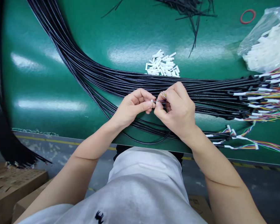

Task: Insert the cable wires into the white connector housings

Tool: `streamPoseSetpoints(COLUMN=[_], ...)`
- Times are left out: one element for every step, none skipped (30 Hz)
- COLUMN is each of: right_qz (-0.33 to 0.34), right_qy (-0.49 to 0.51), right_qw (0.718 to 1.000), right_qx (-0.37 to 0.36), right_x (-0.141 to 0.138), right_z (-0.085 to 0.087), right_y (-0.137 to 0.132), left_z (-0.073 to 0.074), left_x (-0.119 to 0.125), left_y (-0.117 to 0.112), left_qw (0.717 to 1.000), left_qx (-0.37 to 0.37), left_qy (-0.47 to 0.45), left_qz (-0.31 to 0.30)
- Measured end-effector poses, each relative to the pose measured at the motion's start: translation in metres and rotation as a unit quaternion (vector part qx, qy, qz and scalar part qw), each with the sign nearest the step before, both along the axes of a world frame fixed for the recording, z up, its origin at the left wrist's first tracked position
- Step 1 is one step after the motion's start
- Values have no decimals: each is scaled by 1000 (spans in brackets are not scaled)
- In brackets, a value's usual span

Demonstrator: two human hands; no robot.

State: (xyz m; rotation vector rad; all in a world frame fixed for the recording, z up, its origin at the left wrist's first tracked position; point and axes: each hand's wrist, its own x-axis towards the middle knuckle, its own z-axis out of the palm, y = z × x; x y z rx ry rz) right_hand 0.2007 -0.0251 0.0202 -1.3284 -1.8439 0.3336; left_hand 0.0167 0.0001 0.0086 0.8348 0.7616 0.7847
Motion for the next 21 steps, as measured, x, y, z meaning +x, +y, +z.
streamPoseSetpoints(right_qz=[0, -1, -2, -3, -2, -2, -2, -2, -3, -1, 5, 14, 26, 40, 54, 64, 69, 70, 68, 63, 58], right_qy=[-1, -2, -2, -1, 1, 6, 11, 19, 28, 40, 57, 83, 117, 159, 208, 256, 302, 341, 371, 395, 411], right_qw=[1000, 1000, 999, 999, 998, 996, 995, 994, 993, 992, 989, 985, 977, 965, 947, 925, 902, 881, 863, 849, 840], right_qx=[-6, -17, -33, -51, -70, -87, -99, -107, -114, -122, -134, -150, -174, -205, -240, -273, -301, -321, -336, -344, -351], right_x=[0, 0, 0, 0, -1, -1, -2, -2, -2, -2, -1, 0, 1, 3, 5, 7, 9, 10, 10, 11, 11], right_z=[0, 1, 1, 2, 3, 4, 5, 5, 6, 6, 7, 7, 8, 8, 8, 9, 10, 11, 12, 12, 13], right_y=[0, -1, -1, -2, -2, -2, -2, -2, -1, -1, 0, 1, 2, 4, 5, 5, 6, 7, 8, 9, 11], left_z=[0, 0, -1, -1, -1, -1, -1, -1, -1, -1, -1, -1, -1, -1, -1, 0, 0, 1, 2, 3, 3], left_x=[0, 0, 0, 0, 0, 0, 0, 0, 0, 0, 0, 0, 0, 0, 0, 0, -1, -1, -1, -1, -1], left_y=[0, 0, 0, 0, 1, 1, 0, 0, 0, 1, 1, 1, 1, 1, 2, 2, 2, 2, 3, 3, 3], left_qw=[1000, 1000, 1000, 1000, 1000, 1000, 1000, 1000, 1000, 999, 999, 999, 998, 998, 997, 997, 997, 997, 997, 997, 997], left_qx=[1, 2, 3, 3, 3, 3, 5, 7, 10, 15, 21, 29, 36, 41, 45, 46, 46, 45, 43, 41, 40], left_qy=[2, 5, 9, 12, 15, 17, 20, 23, 28, 33, 39, 42, 44, 45, 45, 46, 47, 47, 45, 43, 41], left_qz=[-2, -3, -2, -2, -1, 0, 1, 1, 2, 4, 7, 14, 22, 31, 38, 42, 43, 44, 44, 44, 46])
